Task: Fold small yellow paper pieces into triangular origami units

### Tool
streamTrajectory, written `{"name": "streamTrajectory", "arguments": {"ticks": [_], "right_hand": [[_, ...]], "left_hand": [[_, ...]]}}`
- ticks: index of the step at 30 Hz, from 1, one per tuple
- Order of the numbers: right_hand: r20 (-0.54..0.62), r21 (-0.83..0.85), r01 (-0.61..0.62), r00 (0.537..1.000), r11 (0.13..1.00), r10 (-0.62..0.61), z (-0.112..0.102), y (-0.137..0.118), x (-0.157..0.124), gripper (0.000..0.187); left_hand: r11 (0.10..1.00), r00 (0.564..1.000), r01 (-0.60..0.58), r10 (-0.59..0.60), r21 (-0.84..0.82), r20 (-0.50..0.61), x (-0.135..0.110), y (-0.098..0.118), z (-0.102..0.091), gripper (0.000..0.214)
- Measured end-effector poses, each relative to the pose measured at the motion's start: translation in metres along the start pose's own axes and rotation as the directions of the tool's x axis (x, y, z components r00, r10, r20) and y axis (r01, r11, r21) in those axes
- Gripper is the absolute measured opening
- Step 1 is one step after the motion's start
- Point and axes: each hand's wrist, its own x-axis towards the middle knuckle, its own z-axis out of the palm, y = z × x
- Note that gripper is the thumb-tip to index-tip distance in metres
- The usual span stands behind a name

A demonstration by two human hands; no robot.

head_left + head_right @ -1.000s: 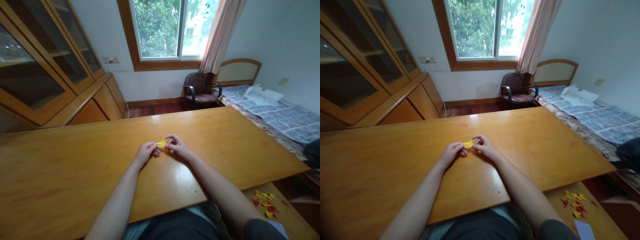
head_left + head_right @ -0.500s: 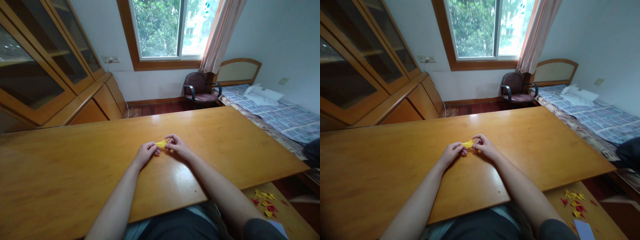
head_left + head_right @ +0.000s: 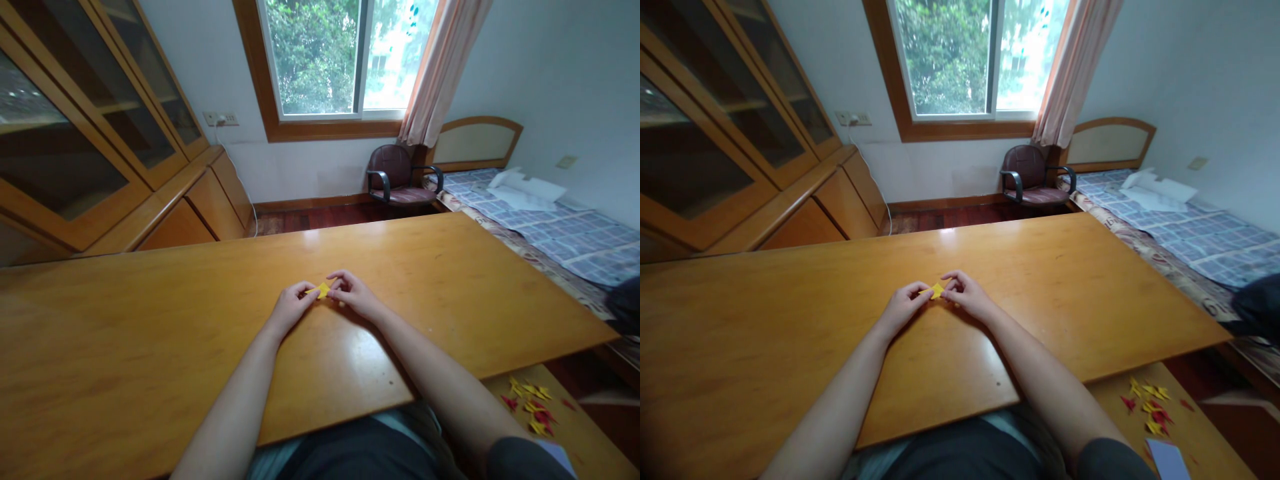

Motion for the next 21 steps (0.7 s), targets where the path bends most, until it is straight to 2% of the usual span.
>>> {"name": "streamTrajectory", "arguments": {"ticks": [4, 9, 12, 16, 21], "right_hand": [[-0.034, 0.003, 0.034, 0.999, 0.999, -0.034, -0.0007, 0.0015, -0.0002, 0.037], [-0.096, -0.017, 0.036, 0.995, 0.999, -0.037, -0.0013, 0.0005, 0.0012, 0.029], [-0.108, -0.09, 0.013, 0.994, 0.996, -0.023, -0.0002, -0.0025, 0.0012, 0.026], [-0.053, -0.207, -0.029, 0.998, 0.978, 0.019, 0.0027, -0.0058, -0.001, 0.029], [0.004, -0.35, 0.004, 1.0, 0.937, -0.002, 0.0049, -0.0046, -0.0028, 0.031]], "left_hand": [[0.991, 0.998, 0.064, -0.061, -0.12, 0.027, 0.0003, -0.0025, -0.0014, 0.027], [0.977, 0.996, 0.092, -0.093, -0.194, 0.003, 0.0003, 0.0003, -0.0022, 0.027], [0.978, 0.996, 0.09, -0.092, -0.189, -0.001, 0.0003, 0.0005, -0.0023, 0.027], [0.986, 0.998, 0.066, -0.065, -0.153, 0.014, 0.0004, -0.0024, -0.0018, 0.028], [0.998, 0.999, 0.025, -0.023, -0.05, 0.035, 0.0, -0.0028, -0.0003, 0.027]]}}
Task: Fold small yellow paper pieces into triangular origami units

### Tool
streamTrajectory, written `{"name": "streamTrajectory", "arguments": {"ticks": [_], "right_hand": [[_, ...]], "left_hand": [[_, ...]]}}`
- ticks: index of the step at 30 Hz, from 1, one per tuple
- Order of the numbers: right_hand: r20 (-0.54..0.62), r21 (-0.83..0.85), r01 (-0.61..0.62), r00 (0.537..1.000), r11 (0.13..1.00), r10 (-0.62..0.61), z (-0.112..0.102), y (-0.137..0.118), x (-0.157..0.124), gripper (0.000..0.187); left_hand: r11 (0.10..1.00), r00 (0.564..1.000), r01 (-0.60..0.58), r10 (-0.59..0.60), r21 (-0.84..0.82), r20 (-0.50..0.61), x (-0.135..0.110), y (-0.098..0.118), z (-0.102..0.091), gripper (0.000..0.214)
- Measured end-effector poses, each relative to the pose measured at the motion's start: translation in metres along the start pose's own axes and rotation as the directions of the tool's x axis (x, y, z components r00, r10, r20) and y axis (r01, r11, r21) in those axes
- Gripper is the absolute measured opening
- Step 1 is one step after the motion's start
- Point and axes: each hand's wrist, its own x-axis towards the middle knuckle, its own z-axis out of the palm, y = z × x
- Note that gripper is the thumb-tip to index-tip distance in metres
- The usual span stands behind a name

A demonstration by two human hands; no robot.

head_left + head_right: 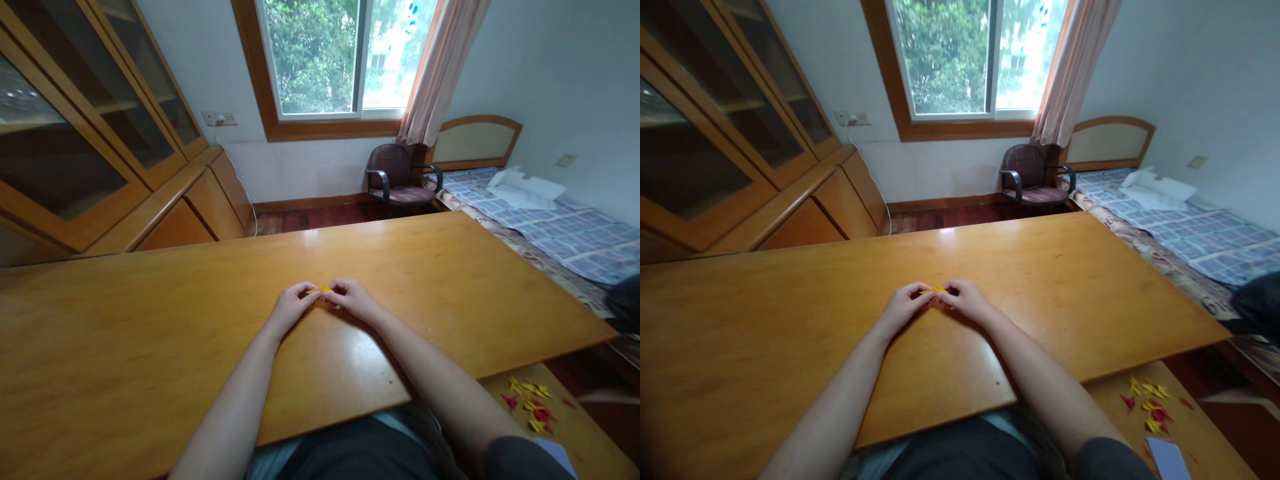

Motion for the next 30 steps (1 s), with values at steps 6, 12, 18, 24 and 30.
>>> {"name": "streamTrajectory", "arguments": {"ticks": [6, 12, 18, 24, 30], "right_hand": [[-0.009, -0.07, -0.005, 1.0, 0.998, 0.004, -0.002, -0.003, -0.001, 0.03], [-0.007, 0.022, -0.051, 0.999, 0.998, 0.051, -0.003, -0.009, -0.002, 0.029], [0.024, 0.078, -0.084, 0.996, 0.993, 0.083, -0.005, -0.013, -0.004, 0.029], [0.033, 0.119, -0.087, 0.996, 0.989, 0.083, -0.005, -0.01, -0.004, 0.031], [0.055, 0.165, -0.096, 0.995, 0.982, 0.088, -0.005, -0.003, -0.003, 0.033]], "left_hand": [[1.0, 0.999, 0.013, -0.012, -0.006, 0.03, -0.001, 0.0, 0.002, 0.028], [0.988, 0.995, 0.091, -0.087, -0.125, 0.042, 0.0, -0.002, 0.001, 0.03], [0.984, 0.995, 0.088, -0.079, -0.155, 0.059, -0.001, 0.003, 0.001, 0.028], [0.999, 0.998, 0.034, -0.033, -0.018, 0.062, -0.003, 0.004, 0.002, 0.029], [0.992, 0.992, 0.085, -0.076, -0.091, 0.099, -0.002, 0.003, 0.001, 0.03]]}}
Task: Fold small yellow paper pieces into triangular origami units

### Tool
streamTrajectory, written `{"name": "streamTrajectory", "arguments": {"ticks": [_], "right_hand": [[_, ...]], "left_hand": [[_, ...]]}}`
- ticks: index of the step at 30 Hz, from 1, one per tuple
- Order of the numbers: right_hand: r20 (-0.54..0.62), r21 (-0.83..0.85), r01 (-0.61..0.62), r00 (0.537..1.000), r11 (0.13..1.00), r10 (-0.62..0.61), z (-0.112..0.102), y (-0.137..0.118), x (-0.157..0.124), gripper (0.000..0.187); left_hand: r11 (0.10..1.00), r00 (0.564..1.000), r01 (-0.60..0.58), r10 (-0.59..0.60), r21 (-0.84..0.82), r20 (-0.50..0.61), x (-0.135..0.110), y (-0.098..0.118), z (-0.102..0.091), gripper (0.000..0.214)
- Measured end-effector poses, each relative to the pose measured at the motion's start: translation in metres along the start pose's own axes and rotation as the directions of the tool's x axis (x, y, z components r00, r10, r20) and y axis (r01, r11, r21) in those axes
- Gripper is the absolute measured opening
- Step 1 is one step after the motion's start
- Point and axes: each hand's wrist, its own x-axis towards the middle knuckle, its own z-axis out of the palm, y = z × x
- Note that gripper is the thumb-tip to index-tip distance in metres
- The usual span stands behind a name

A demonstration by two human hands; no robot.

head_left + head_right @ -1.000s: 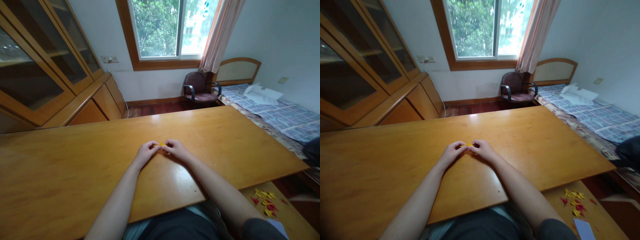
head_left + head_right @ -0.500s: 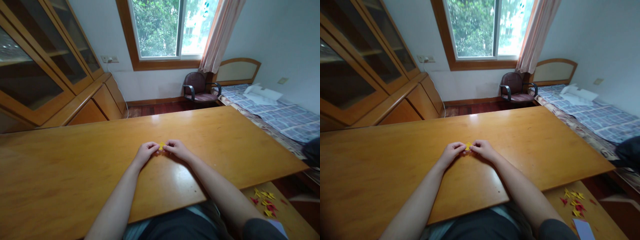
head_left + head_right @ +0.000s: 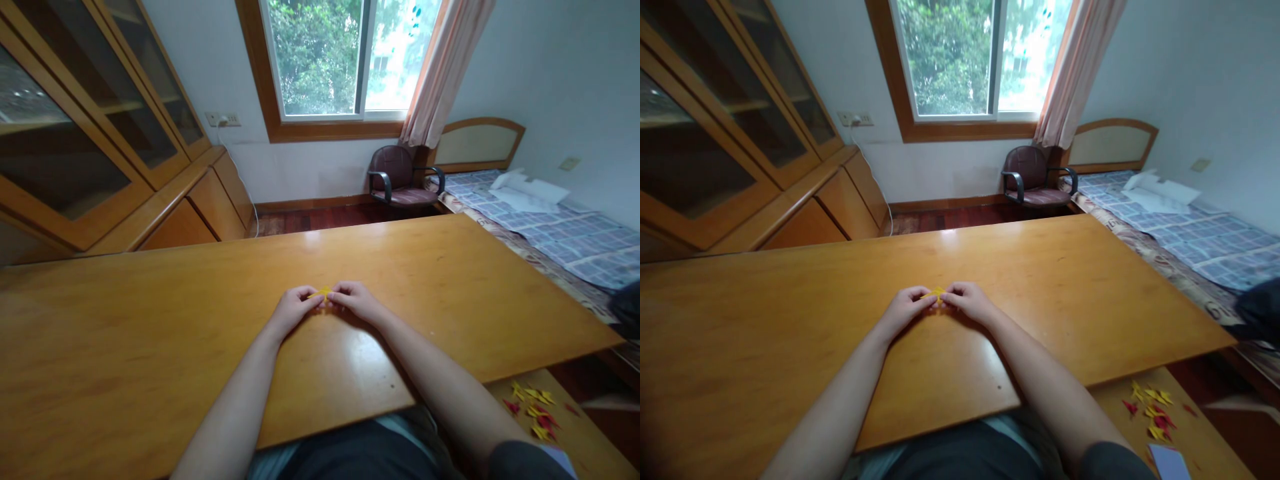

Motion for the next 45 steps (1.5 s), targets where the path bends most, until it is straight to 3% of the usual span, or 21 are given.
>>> {"name": "streamTrajectory", "arguments": {"ticks": [10, 15, 24, 36, 45], "right_hand": [[0.056, 0.084, -0.015, 0.998, 0.996, 0.01, -0.0006, 0.003, 0.0005, 0.032], [0.022, -0.044, 0.032, 0.999, 0.999, -0.031, 0.0012, 0.0023, 0.0007, 0.032], [-0.065, -0.279, 0.094, 0.991, 0.956, -0.117, 0.0042, 0.0042, 0.0036, 0.027], [-0.104, -0.101, 0.072, 0.991, 0.992, -0.082, 0.0036, 0.0038, 0.0019, 0.031], [-0.137, -0.106, 0.077, 0.986, 0.991, -0.092, 0.0011, 0.0072, 0.0017, 0.029]], "left_hand": [[0.986, 0.996, 0.08, -0.086, -0.148, -0.03, -0.0018, 0.0021, 0.0005, 0.025], [0.988, 0.998, 0.059, -0.063, -0.142, -0.025, -0.0024, 0.0027, 0.0022, 0.025], [0.999, 0.999, -0.02, 0.021, 0.033, -0.03, -0.0042, 0.0058, 0.0052, 0.029], [0.997, 0.998, 0.017, -0.021, -0.069, -0.058, -0.0012, 0.0002, 0.0032, 0.032], [0.996, 0.998, 0.012, -0.018, -0.091, -0.064, -0.0015, 0.0017, 0.0034, 0.03]]}}
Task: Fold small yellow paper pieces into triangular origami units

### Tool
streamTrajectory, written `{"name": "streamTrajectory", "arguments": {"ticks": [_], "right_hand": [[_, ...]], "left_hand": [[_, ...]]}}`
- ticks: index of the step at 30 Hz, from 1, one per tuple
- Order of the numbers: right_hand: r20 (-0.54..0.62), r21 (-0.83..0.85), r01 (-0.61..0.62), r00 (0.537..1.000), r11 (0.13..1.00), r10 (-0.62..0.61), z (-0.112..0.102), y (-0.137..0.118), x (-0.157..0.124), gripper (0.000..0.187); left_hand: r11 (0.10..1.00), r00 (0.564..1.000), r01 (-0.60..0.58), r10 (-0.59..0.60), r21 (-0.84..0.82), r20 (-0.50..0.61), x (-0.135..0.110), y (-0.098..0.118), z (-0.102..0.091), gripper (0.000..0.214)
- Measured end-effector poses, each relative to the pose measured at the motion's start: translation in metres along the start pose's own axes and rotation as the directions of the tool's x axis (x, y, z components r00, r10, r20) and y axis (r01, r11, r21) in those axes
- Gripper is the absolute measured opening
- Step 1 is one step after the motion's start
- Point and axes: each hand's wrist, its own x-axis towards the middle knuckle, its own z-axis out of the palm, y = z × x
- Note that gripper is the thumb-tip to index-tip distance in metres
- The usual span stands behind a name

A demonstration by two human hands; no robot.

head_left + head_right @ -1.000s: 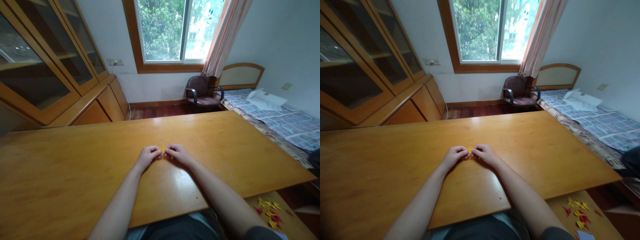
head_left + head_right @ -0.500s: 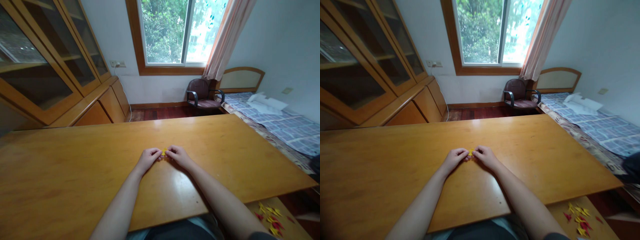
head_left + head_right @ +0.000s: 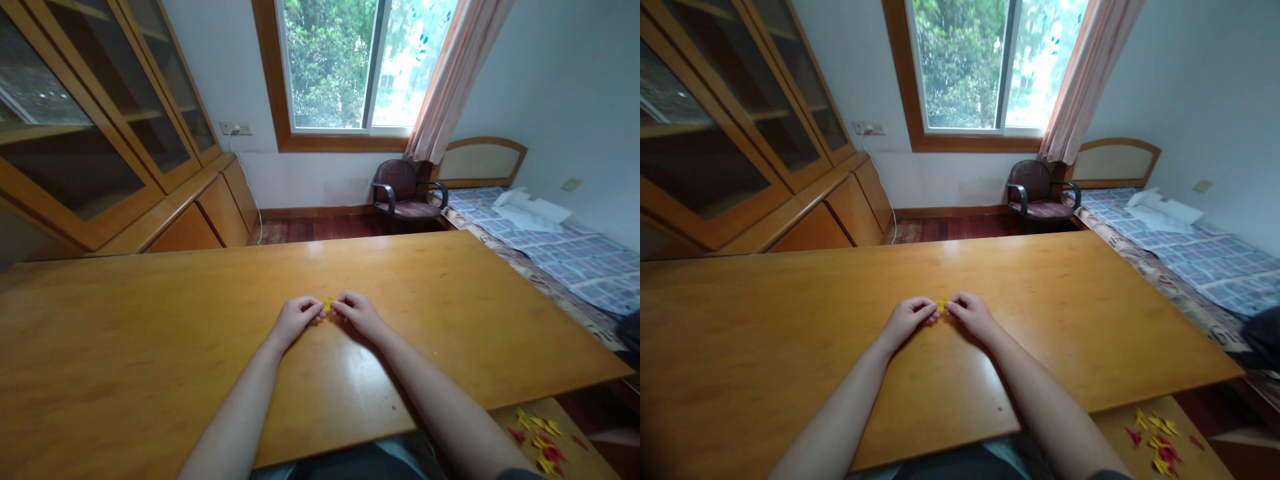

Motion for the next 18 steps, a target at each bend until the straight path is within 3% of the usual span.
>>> {"name": "streamTrajectory", "arguments": {"ticks": [18], "right_hand": [[0.002, 0.016, -0.009, 1.0, 1.0, 0.009, 0.0012, 0.0, 0.0003, 0.03]], "left_hand": [[0.999, 0.999, 0.038, -0.038, -0.029, -0.011, -0.0003, 0.0017, -0.0001, 0.029]]}}
